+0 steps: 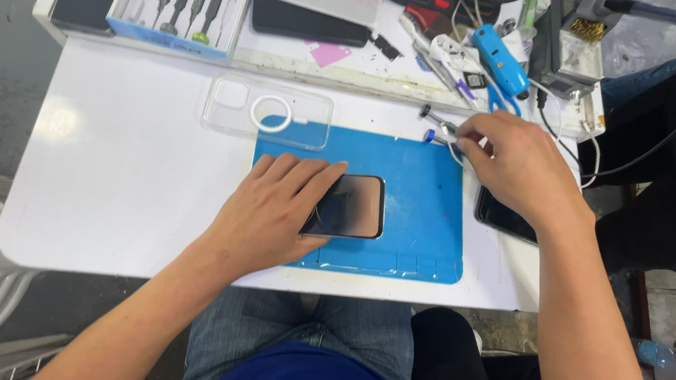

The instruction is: The person removes a clear case from a smartphone, then uses a screwdriver to unscrew the bottom screws. They pry open the phone's back cover, disconnect the battery, and reconnect it. Finally, they close the phone and navigate the setup screen.

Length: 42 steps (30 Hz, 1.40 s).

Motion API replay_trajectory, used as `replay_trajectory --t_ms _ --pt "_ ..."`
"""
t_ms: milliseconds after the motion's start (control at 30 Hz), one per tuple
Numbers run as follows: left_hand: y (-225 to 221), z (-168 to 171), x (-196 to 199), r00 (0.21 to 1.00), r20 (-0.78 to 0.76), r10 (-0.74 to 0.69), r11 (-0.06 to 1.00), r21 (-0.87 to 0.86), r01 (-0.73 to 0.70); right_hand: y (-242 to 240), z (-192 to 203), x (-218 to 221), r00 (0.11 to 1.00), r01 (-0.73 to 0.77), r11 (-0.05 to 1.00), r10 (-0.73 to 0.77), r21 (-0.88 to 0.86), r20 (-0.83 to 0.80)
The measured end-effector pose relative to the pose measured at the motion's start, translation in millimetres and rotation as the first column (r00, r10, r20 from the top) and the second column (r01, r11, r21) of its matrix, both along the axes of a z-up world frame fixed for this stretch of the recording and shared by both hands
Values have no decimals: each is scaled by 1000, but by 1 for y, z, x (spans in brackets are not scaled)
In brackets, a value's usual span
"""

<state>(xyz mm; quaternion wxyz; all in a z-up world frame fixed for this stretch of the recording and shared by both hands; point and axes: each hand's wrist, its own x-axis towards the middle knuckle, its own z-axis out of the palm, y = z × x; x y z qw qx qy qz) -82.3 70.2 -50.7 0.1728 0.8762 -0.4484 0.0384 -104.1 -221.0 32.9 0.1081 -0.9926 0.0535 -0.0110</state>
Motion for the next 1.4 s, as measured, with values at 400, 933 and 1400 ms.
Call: replay_trajectory --t_ms 400,933,1400 --pt "5 8 -4 996 -78 -35 998 43 39 -6 -19 38 987 -106 947 63 -303 -148" --pt "31 2 -3 993 -116 23 992 -122 -37 17 -44 -70 991 -85 612 -28 786 129" --pt "23 0 -6 989 -98 109 990 -82 -117 30 -72 -70 990 -117 620 14 776 138"
